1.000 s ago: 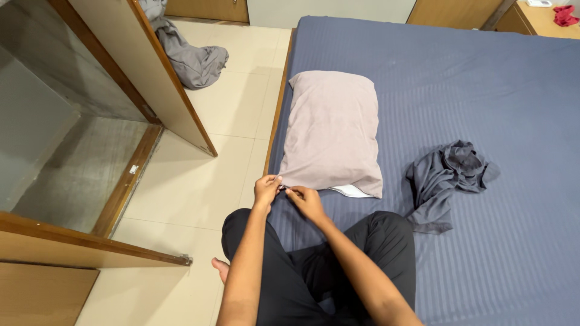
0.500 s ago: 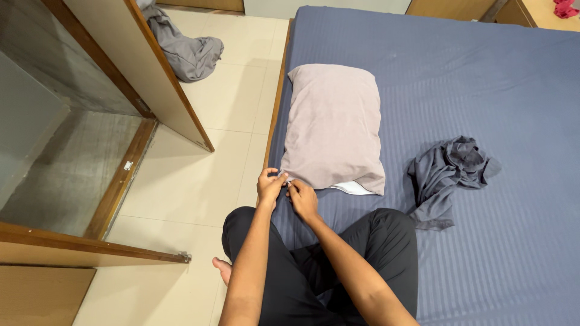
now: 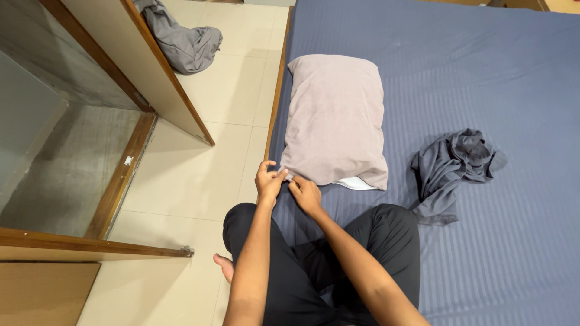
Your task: The person puts a pillow inside a pillowcase by hand, smooths it down, and then pulls a second pillowcase over it.
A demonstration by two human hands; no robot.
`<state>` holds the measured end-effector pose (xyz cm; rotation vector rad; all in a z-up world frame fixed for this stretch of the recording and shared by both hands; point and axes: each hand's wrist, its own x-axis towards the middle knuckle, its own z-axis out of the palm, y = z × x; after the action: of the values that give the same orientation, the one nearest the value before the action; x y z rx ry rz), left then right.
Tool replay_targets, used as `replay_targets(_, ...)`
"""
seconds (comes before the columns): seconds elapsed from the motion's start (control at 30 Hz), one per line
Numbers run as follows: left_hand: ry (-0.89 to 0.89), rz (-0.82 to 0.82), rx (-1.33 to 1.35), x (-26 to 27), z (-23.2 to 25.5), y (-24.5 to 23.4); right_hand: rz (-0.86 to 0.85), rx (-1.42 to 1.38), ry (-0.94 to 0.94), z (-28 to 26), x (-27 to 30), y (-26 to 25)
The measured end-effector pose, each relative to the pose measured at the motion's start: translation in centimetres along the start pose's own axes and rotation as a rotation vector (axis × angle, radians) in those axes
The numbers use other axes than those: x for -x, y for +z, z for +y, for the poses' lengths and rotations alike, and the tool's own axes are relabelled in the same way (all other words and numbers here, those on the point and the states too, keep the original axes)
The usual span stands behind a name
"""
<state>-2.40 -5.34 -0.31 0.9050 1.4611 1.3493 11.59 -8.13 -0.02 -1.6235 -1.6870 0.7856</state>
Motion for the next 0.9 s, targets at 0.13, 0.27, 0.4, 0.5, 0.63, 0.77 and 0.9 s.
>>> replay_targets(0.13,0.015,0.053,0.083,0.0,-0.9,0.3,-0.046,0.061,-0.043,-0.1,0.6,-1.4)
replay_targets(0.27,-0.018,0.124,0.195,-0.6,-1.8,0.4,-0.053,0.115,-0.083,-1.0,0.2,-1.9)
replay_targets(0.4,-0.038,0.212,0.261,-0.4,-2.8,0.9,-0.001,0.091,-0.037,-1.1,0.0,-1.0)
replay_targets(0.5,-0.261,0.073,0.13,-0.2,-3.6,1.1,0.029,0.005,-0.06,-0.8,-0.4,-0.4)
replay_targets(0.63,-0.203,0.005,0.169,0.1,-3.9,1.5,-0.056,-0.013,-0.046,-0.9,-1.0,-0.2)
replay_targets(0.77,-0.033,0.07,0.106,0.4,-3.5,1.9,-0.026,-0.067,0.021,-0.7,-1.7,0.7)
replay_targets(0.9,0.009,0.142,0.141,-1.5,-5.3,1.1,-0.019,-0.048,-0.011,0.2,-1.7,0.7)
